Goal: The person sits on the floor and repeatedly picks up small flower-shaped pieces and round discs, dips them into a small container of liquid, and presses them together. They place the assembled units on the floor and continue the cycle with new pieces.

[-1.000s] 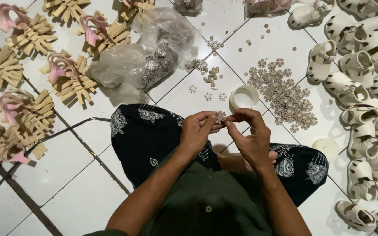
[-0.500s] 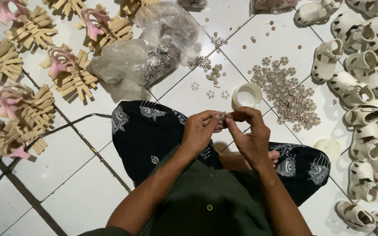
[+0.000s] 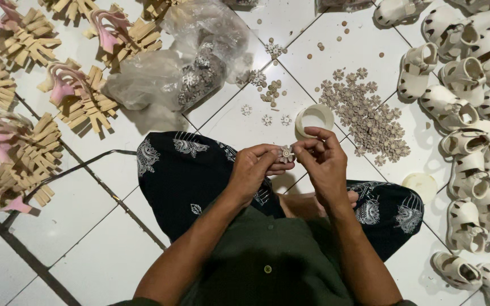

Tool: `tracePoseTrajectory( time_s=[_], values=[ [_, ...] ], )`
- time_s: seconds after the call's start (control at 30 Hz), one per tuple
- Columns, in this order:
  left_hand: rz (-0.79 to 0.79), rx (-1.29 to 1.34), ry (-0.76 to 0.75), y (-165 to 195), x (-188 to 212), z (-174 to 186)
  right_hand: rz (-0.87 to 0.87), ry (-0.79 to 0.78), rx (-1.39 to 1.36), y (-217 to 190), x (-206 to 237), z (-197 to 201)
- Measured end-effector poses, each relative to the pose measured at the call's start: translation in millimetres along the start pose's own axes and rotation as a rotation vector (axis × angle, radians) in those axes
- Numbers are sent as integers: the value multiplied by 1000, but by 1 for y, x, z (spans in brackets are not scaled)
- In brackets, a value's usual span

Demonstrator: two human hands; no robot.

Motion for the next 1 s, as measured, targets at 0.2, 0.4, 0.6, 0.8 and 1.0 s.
tracePoseTrajectory(
  time_s=[0.2,0.4,0.6,0.8,1.0],
  values=[
    [-20,6,-37,9,5,-9,-17,1,-3,-1,1,0],
    [-54,-121,-9,15,9,-19,4,38,-38,-6,8,-2],
    [-57,-145,0,13,8,-19,47,6,-23,-9,10,-2],
    [-27,-58,-18,12,8,-18,8,37,12,-2,10,0],
    [-22,-98,39,9,7,-9,57,-12,-9,2,10,-6]
  ],
)
Point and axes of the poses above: each hand's wrist, its own x-axis away from the middle knuckle, its own z-axis out of the back of the hand, y = z × x, the point moved 4 cm from there along -x, towards the middle knuckle, and after that the axes turned 11 degrees about x, right-handed, at the moved point
